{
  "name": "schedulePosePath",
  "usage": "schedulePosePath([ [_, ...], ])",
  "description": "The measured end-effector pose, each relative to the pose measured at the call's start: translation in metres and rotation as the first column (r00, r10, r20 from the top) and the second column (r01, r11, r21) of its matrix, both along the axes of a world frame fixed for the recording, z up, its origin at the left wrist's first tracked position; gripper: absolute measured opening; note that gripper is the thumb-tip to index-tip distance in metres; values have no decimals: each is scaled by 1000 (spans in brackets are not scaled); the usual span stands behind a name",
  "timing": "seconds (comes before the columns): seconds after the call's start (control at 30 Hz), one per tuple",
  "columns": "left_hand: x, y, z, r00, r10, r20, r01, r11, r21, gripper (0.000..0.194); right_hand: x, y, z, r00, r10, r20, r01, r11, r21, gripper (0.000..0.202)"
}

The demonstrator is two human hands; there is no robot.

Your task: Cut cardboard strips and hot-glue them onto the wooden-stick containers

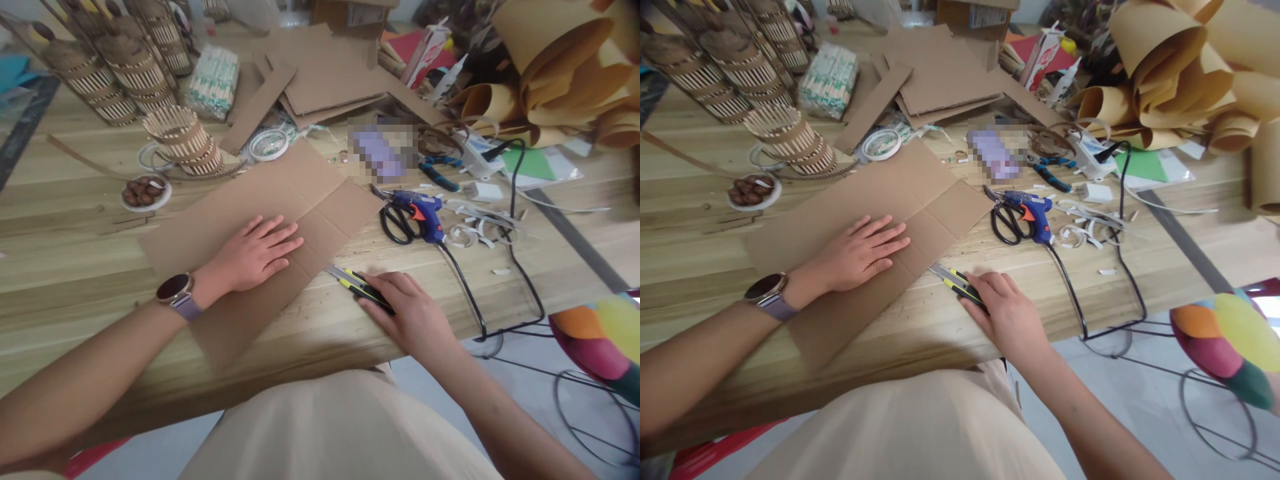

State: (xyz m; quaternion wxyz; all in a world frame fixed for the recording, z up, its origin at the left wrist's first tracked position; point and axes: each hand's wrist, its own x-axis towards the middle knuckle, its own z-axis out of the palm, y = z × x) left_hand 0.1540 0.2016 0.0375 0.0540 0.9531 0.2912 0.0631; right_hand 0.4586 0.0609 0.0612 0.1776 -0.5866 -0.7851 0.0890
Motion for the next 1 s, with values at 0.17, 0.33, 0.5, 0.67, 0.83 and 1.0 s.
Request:
schedulePosePath([
  [0.17, 0, 0, 1, 1000, -3, 13, 3, 1000, 0, 51, -5, -2, -2, 1000, 0, 1, 0, 1000, 1, 39],
  [0.33, 0, 0, 3, 1000, -5, -9, 5, 1000, 2, 53, -7, -11, -2, 1000, 15, 3, -15, 1000, 16, 38],
  [0.5, 0, 1, 0, 1000, -3, 23, 3, 1000, 6, 52, -13, -10, -4, 1000, 16, -11, -16, 1000, -12, 41],
  [0.67, 0, 2, -1, 1000, -4, 5, 4, 1000, -7, 52, -16, -20, -3, 1000, 7, -18, -8, 1000, -24, 39],
  [0.83, -1, 3, -1, 1000, 0, 25, 1, 1000, -20, 51, -23, -19, -5, 1000, 10, -24, -11, 1000, -15, 38],
  [1.0, -1, 4, -3, 1000, -2, 13, 2, 1000, -4, 53, -27, -28, -5, 1000, 20, -8, -20, 1000, -11, 39],
])
